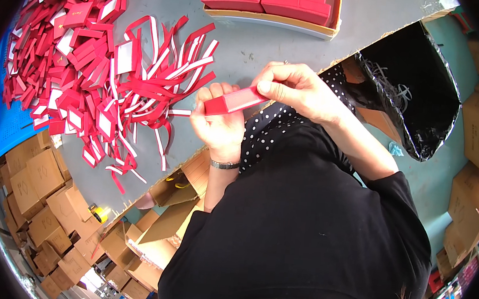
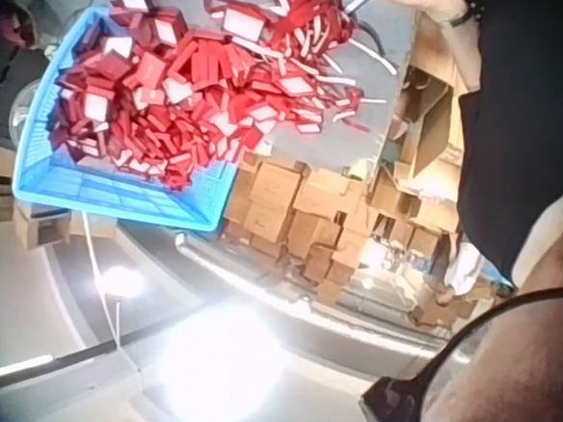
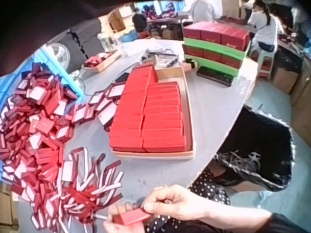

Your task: Assembling red gift boxes by manually attaching ribbons to the boxes.

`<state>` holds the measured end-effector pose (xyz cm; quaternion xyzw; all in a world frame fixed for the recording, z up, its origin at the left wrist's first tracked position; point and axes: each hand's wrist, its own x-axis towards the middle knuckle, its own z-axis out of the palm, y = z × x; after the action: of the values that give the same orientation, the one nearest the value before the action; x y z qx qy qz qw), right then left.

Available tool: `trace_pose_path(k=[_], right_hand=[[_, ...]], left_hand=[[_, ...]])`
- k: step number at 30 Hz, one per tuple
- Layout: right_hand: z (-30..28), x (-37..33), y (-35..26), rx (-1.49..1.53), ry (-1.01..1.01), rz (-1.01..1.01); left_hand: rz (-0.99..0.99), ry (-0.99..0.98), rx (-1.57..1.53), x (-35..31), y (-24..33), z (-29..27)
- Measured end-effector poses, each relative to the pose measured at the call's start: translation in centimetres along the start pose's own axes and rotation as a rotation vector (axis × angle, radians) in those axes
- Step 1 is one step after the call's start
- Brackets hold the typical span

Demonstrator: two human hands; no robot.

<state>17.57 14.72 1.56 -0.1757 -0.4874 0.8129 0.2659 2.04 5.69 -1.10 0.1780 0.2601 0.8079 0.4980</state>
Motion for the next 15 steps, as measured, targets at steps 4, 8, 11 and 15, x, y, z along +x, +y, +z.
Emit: trace_pose_path(k=[4,8,11,15], right_hand=[[0.4,-0.3,-0.1,-0.080,0.000,-0.050],[-1.5,-0.7,-2.8,-0.323,-0.096,-0.136],[-5.0,-0.6,-6.9,-0.044,-0.041,-0.372],[-9.3,3.5,-14.7,0.016,0.439,-0.689]], left_hand=[[-0.036,-0.049,0.029,-0.1,-0.4,-0.2],[-0.038,-0.048,0.098,-0.4,-0.6,0.8],[-0.052,-0.103,0.098,0.0,-0.8,0.0],[-0.154,-0.136,0.067,0.5,-0.6,-2.0]])
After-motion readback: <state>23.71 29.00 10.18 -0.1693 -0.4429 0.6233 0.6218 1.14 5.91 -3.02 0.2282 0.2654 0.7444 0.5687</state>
